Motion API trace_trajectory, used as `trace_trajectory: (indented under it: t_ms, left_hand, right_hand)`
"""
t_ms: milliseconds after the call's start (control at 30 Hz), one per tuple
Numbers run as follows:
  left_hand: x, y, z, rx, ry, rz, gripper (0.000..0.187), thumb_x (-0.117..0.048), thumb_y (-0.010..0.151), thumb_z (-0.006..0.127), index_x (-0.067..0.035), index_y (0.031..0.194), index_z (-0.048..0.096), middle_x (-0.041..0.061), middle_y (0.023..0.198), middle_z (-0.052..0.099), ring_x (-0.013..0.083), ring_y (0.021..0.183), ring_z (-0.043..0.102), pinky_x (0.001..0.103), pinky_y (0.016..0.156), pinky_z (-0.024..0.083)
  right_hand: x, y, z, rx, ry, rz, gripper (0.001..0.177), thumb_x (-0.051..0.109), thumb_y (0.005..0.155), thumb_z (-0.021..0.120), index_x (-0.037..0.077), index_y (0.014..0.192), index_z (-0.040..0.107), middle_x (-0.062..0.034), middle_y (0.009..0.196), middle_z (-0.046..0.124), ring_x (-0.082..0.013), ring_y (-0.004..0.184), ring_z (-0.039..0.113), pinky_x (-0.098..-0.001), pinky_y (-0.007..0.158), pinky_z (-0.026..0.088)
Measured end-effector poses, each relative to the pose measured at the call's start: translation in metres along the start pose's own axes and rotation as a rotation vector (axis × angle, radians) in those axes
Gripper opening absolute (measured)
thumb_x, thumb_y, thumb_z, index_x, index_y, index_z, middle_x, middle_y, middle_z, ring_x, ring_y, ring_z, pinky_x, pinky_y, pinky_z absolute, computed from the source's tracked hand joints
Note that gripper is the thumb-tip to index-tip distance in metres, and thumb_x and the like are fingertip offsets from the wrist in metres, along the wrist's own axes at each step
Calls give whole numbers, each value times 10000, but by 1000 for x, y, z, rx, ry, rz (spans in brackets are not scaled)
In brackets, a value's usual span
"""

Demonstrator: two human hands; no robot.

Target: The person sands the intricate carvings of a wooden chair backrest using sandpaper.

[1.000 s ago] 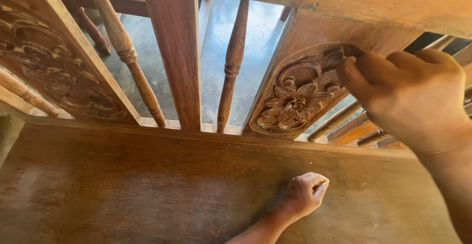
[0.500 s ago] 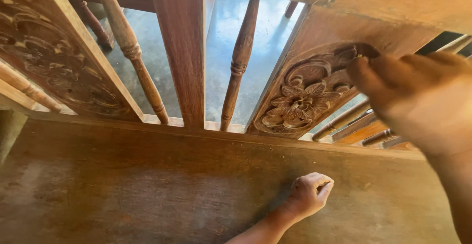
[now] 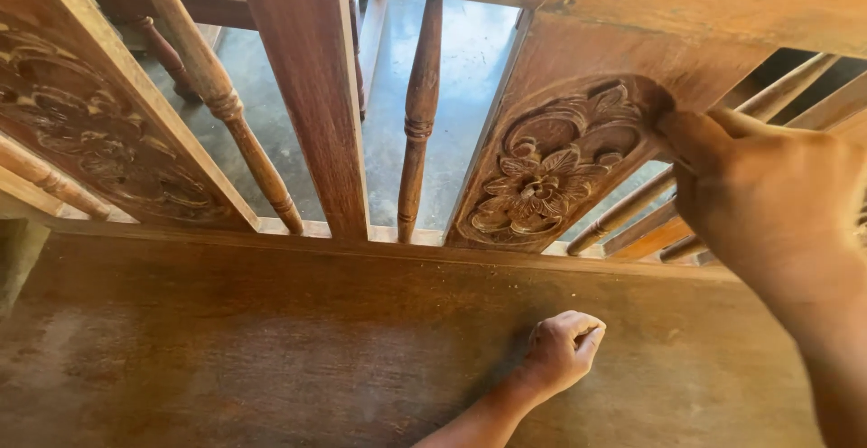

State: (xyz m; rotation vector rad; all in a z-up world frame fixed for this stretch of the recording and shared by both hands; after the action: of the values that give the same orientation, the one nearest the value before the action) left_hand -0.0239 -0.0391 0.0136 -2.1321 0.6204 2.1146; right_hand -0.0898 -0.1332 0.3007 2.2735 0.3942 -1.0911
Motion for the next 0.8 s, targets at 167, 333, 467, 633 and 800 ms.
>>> trace_trajectory:
  t_ms: [167,333,467,633,800]
  left_hand:
    - [3,-2,6,24,8,3,49,-55,940,685,-40,966,724,68,883,725,215,645,614,325,597,498]
    - [6,0,5,21,4,0,55,-59,939,679,-44,971,722,64,903,733,213,655,622,324,607,503]
    - [4,-6,8,37,23,-4,64,-76,943,677,-45,968,727,67,897,732,220,652,629,328,606,507]
    - [8,-4,9,25,42,2,53,-72,934,684,-51,953,728,60,865,723,218,639,618,331,594,499]
    - [7,-2,7,24,23,6,54,-62,930,682,-44,963,722,70,897,733,228,658,632,331,603,507]
  right_hand:
    - [-12,19,-38,70,642,146,74,94,1199,763,49,1150,796,-51,726,643,-135,466,473,-283,452,332]
    - [9,-3,10,-230,660,98,222,-5,1252,855,-31,1066,736,-27,707,648,-98,446,420,-279,371,296]
    - [31,-27,13,19,459,245,116,215,1092,810,219,982,773,39,679,585,-172,462,437,-334,469,327]
    - [2,-9,-23,-217,690,312,182,-47,1217,963,-73,1085,841,-49,677,611,-117,453,354,-297,432,218]
    - [28,10,-17,-424,507,272,74,32,1142,893,42,1182,831,-45,965,822,-105,528,441,-282,482,283]
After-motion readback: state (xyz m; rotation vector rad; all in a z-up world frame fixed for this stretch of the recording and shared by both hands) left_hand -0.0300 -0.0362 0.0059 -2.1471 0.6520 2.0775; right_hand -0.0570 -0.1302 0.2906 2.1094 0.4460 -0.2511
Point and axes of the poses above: each hand's wrist, its own y-axis towards the middle knuckle, its own z-axis out of the palm, x = y × z, the point moved 5 cm from there along y, towards the middle knuckle
